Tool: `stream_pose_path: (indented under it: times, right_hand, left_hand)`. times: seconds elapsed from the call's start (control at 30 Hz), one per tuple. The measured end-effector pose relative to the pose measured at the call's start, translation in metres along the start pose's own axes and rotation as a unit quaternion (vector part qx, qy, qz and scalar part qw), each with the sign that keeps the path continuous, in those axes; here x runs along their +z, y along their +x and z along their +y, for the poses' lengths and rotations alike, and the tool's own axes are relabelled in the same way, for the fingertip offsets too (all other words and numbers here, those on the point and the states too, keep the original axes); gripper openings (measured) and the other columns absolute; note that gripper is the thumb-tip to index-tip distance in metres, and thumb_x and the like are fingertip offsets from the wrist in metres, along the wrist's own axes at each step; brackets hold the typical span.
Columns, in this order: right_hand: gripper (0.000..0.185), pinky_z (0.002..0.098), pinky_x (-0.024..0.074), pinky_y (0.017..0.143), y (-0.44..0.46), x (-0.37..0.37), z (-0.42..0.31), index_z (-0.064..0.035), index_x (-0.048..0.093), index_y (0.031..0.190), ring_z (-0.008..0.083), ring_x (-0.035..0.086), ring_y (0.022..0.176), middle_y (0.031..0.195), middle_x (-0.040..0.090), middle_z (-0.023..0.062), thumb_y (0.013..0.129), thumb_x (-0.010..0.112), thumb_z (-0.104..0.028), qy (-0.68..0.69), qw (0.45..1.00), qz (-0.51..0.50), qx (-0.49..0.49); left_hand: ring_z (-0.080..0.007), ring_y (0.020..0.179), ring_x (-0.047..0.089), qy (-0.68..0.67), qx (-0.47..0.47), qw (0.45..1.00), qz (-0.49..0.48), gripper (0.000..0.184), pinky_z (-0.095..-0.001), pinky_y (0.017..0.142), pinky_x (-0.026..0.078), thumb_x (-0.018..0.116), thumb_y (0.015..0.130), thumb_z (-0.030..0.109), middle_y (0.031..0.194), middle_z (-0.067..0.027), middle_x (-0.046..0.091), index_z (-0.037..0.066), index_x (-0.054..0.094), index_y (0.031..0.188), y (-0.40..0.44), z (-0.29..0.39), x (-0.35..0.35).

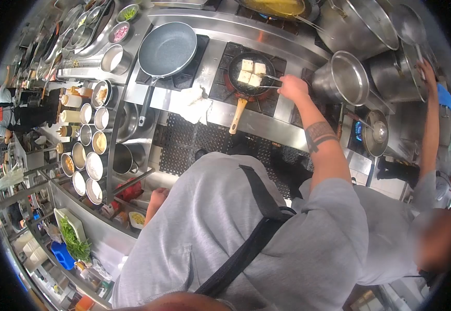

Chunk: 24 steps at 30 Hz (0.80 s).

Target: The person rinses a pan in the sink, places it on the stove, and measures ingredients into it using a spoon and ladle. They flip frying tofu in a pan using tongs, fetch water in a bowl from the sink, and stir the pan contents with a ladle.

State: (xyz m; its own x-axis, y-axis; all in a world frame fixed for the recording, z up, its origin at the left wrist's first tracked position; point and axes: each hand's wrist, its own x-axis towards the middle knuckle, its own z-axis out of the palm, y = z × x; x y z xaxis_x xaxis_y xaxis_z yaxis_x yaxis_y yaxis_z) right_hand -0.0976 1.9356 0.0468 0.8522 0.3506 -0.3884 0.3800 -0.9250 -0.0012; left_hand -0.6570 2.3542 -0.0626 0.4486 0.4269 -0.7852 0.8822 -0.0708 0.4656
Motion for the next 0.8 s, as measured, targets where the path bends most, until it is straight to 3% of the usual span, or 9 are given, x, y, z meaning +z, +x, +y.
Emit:
stream_pose_path:
  times: [0.47, 0.63, 0.7, 0.8]
  right_hand:
    - [0.042, 0.0457, 0.054, 0.091, -0.001, 0.006, -0.023, -0.0165, 0.069, 0.12, 0.0318, 0.065, 0.112, 0.118, 0.068, 0.01, 0.082, 0.076, -0.035, 0.01, 1.0, -0.014, 0.025]
    - [0.044, 0.0452, 0.0539, 0.091, -0.005, 0.005, -0.022, -0.0176, 0.069, 0.122, 0.0314, 0.065, 0.112, 0.118, 0.068, 0.0098, 0.082, 0.077, -0.034, 0.019, 1.0, 0.004, 0.025]
    - [0.044, 0.045, 0.0539, 0.092, -0.004, 0.007, -0.021, -0.0181, 0.069, 0.123, 0.0312, 0.065, 0.112, 0.118, 0.068, 0.0097, 0.082, 0.077, -0.033, 0.023, 0.999, 0.008, 0.031]
    - [0.046, 0.0447, 0.0539, 0.092, -0.002, 0.012, -0.022, -0.018, 0.068, 0.125, 0.031, 0.065, 0.111, 0.117, 0.068, 0.0098, 0.083, 0.076, -0.034, 0.015, 0.999, 0.027, 0.015]
  left_hand:
    - [-0.0148, 0.065, 0.064, -0.006, -0.009, 0.999, -0.031, 0.03, -0.0299, 0.059, 0.049, 0.064, 0.091, 0.024, 0.077, -0.0082, 0.07, -0.004, 0.071, 0.1, 0.027, -0.011, -0.014]
    - [-0.015, 0.064, 0.063, -0.02, -0.009, 0.999, -0.031, 0.029, -0.0302, 0.059, 0.049, 0.065, 0.089, 0.022, 0.076, -0.0081, 0.07, -0.005, 0.072, 0.098, 0.018, -0.005, -0.013]
    - [-0.0152, 0.065, 0.063, 0.048, 0.0, 0.999, -0.016, 0.028, -0.0302, 0.06, 0.049, 0.064, 0.088, 0.02, 0.077, -0.0083, 0.07, -0.005, 0.072, 0.098, 0.004, 0.011, -0.012]
    - [-0.0155, 0.066, 0.064, -0.005, -0.004, 1.0, -0.025, 0.028, -0.0304, 0.06, 0.049, 0.063, 0.088, 0.02, 0.078, -0.009, 0.07, -0.005, 0.072, 0.098, 0.009, -0.001, -0.008]
